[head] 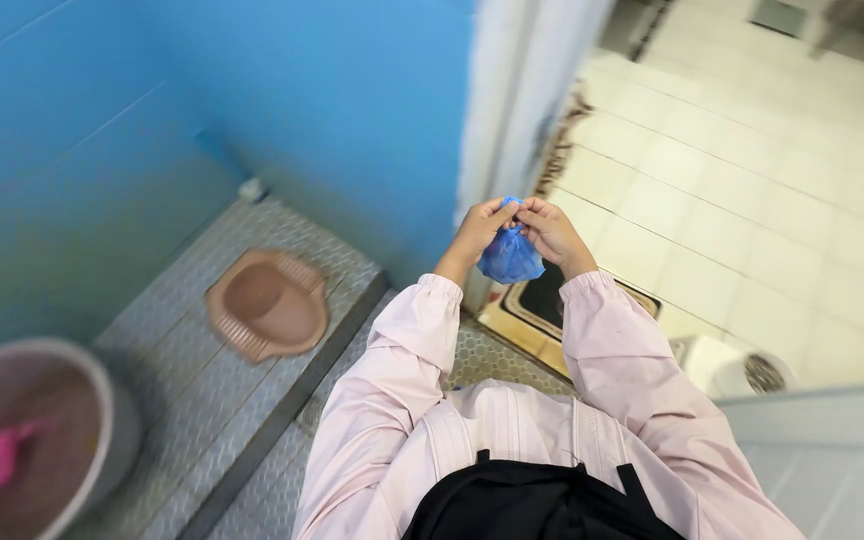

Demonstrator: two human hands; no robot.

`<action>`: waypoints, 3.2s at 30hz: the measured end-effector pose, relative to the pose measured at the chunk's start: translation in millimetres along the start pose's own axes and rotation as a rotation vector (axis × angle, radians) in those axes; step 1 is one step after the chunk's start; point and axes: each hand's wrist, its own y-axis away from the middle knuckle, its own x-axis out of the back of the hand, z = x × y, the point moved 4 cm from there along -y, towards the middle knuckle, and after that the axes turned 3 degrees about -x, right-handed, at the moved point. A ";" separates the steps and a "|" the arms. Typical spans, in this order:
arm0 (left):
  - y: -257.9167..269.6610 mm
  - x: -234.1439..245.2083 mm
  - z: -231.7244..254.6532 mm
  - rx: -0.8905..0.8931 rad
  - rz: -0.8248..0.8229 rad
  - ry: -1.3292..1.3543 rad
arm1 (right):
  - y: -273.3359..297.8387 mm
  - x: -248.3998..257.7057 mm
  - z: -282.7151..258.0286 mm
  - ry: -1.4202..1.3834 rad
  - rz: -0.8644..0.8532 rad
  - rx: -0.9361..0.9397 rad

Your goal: The recorder carries a small plastic bag through a house and outdoors to dispose of it in a trash bin.

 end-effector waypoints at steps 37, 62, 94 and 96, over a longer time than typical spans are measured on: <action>-589.4 -343.0 -280.1 0.331 -0.346 0.215 | -95.8 586.2 -289.7 -0.198 0.670 0.330; -870.8 -127.7 -244.0 0.016 0.166 0.137 | -516.2 664.9 -348.4 -0.145 0.187 0.023; -1142.6 180.3 -153.2 -0.267 0.706 0.056 | -1024.0 599.3 -379.1 0.047 -0.344 -0.286; -1155.0 214.9 -146.9 -0.194 0.767 0.058 | -1064.1 588.5 -364.4 0.033 -0.366 -0.303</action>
